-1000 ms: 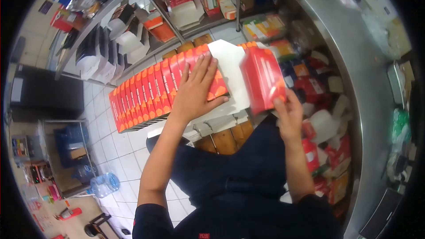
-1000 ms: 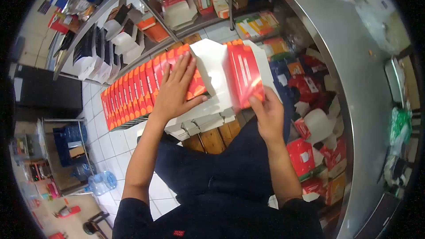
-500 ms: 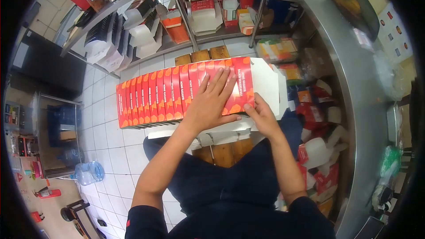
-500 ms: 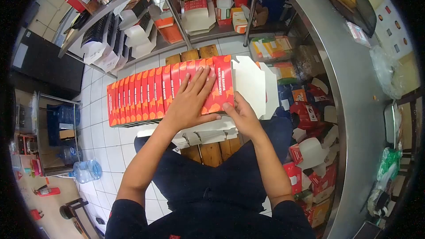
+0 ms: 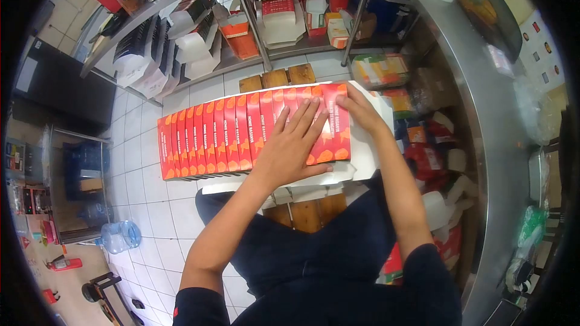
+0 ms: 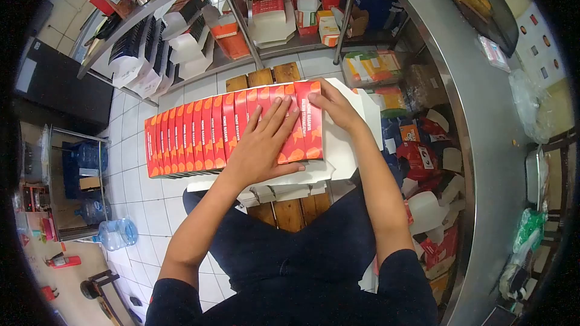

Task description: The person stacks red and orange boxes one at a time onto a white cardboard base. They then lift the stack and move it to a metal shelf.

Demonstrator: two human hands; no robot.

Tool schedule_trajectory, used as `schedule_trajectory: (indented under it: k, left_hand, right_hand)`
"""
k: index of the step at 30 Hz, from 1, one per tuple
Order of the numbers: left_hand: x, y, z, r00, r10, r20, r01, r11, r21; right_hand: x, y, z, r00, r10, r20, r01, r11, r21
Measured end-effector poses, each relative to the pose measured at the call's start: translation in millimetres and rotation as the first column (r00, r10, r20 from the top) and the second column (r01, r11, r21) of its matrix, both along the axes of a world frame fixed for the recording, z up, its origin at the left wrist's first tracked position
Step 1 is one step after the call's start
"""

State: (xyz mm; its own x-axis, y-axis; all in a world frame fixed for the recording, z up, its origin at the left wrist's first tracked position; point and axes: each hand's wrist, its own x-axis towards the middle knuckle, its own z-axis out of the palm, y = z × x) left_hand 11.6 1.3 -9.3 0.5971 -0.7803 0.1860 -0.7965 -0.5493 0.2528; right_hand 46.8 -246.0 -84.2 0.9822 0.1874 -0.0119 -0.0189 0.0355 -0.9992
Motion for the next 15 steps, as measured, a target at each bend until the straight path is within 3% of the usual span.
schedule_trajectory:
  k: [6, 15]
  left_hand:
    - [-0.8, -0.3, -1.1, 1.000, 0.009, -0.005, -0.009, 1.000, 0.013]
    - [0.2, -3.2, -2.0, 1.000, -0.008, -0.024, 0.008, 1.000, 0.021]
  right_hand:
    - [-13.1, 11.3, 8.2, 0.997, -0.074, -0.017, 0.075, 0.996, 0.041]
    - [-8.5, 19.2, 10.0, 0.998, -0.051, -0.026, 0.052, 0.999, 0.014]
